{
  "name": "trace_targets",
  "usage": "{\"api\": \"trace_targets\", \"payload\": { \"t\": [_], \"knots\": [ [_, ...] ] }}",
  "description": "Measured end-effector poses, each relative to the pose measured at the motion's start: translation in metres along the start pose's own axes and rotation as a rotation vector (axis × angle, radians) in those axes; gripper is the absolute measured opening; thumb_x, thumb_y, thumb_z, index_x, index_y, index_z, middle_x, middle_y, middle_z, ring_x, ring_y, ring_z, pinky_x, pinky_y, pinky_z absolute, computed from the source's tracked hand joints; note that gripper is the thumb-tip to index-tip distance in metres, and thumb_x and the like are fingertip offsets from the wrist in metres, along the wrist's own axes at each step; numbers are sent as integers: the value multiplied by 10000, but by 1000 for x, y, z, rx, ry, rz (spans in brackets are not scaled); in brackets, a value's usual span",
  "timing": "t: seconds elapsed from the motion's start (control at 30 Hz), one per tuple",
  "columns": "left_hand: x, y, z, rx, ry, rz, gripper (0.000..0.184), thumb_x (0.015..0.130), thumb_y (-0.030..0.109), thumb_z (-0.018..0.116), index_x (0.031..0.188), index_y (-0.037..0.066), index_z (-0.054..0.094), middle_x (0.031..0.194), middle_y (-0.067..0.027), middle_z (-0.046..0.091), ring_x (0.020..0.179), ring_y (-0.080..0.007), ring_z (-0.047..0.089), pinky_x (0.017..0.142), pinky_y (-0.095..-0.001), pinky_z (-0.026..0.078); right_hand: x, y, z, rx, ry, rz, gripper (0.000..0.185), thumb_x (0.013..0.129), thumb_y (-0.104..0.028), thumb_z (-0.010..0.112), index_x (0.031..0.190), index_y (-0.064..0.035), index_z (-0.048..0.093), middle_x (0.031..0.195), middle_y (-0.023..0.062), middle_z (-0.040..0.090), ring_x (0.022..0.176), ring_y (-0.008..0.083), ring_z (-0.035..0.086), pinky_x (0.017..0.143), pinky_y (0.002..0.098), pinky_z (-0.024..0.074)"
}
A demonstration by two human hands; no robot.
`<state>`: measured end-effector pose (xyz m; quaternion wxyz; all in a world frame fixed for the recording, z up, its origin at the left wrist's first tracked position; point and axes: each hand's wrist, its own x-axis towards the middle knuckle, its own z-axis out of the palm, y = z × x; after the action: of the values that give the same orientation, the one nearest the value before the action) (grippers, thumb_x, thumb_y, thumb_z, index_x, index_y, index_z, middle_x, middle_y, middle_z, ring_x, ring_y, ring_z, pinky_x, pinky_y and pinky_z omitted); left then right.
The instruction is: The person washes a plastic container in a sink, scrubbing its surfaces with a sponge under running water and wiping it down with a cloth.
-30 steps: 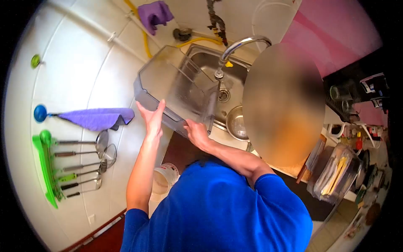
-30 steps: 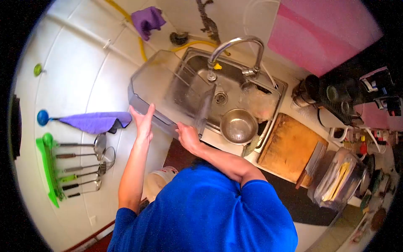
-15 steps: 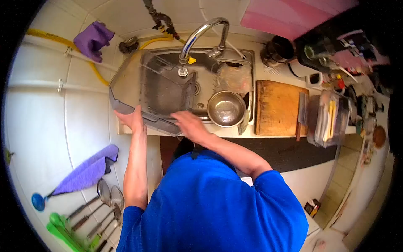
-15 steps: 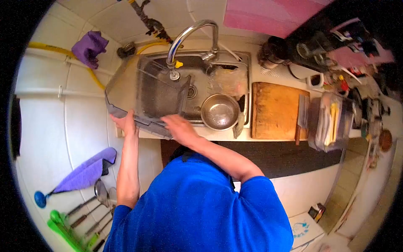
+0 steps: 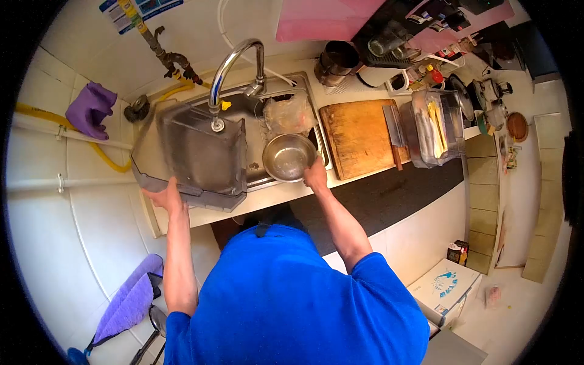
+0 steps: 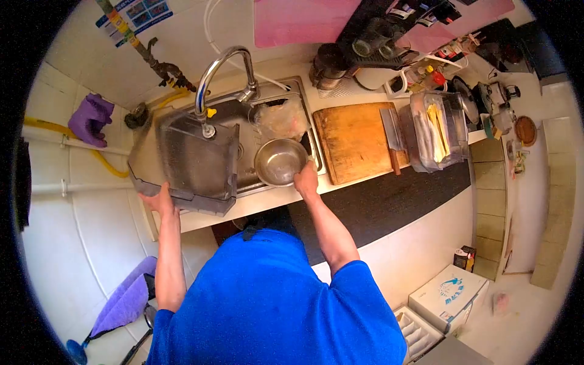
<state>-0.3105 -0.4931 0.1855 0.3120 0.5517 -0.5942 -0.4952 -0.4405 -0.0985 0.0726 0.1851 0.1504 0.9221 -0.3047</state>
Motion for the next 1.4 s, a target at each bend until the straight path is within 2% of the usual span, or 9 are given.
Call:
{"api": "trace_targets", "payload": {
  "t": [0.07,0.13,0.2,0.53,0.63,0.7,0.8,1.07,1.4],
  "knots": [
    [4,-7,4,93,67,-100,1140,717,56,761,1619,102,66,1573,-299,182,1402,-366,350,1136,-436,392,0,-2,-19,136,-25,-10,403,871,-125,580,1223,20,447,836,254,681,652,349,704,597,463,564],
    [2,-14,7,-31,18,-135,1149,714,62,772,1621,109,68,1567,-290,218,1376,-366,393,1129,-439,404,58,68,-1,-50,555,-612,360,851,-86,548,1188,17,474,708,198,647,470,274,627,435,407,497],
    [9,-31,8,-152,-3,-155,1157,712,68,783,1622,116,70,1560,-282,254,1350,-366,436,1121,-442,416,27,18,-94,296,-1,-24,331,834,-75,533,1131,70,539,799,220,674,560,286,648,580,444,535],
    [-2,-45,13,-18,79,-344,1147,730,122,787,1629,173,76,1536,-279,326,1342,-363,455,1073,-463,451,147,105,-161,603,218,153,279,871,-35,563,1146,3,549,655,75,574,391,173,502,314,327,393],
    [-2,-62,19,-83,91,-377,1135,748,118,775,1630,172,62,1536,-262,333,1341,-365,454,1057,-472,461,140,101,-176,619,117,141,364,940,-125,626,1259,19,526,871,166,652,594,238,634,471,394,524],
    [8,-92,18,-118,73,-279,1112,775,103,748,1629,203,43,1545,-206,333,1322,-353,464,1012,-496,474,120,74,-172,-431,623,-38,518,971,-229,656,1379,27,467,1173,253,620,932,332,669,791,490,568],
    [-31,-30,15,-245,3,-400,1090,804,87,716,1621,261,16,1559,-132,317,1308,-338,451,947,-566,462,81,1,-179,-469,562,-405,553,956,-264,678,1384,33,493,1376,277,515,1186,421,564,991,522,466],
    [-30,-56,0,-298,28,-413,1069,827,99,699,1604,325,1,1594,-76,246,1354,-347,359,888,-668,401,126,-159,-30,-133,115,-954,292,964,-225,629,1124,9,701,1026,236,699,959,406,681,819,459,539],
    [-7,-73,7,-358,-26,-439,1088,783,53,692,1619,221,16,1603,-141,199,1371,-330,361,998,-590,405,125,-229,65,-489,113,-815,168,889,-129,622,871,2,725,908,219,730,857,391,720,738,490,569]
  ]
}}
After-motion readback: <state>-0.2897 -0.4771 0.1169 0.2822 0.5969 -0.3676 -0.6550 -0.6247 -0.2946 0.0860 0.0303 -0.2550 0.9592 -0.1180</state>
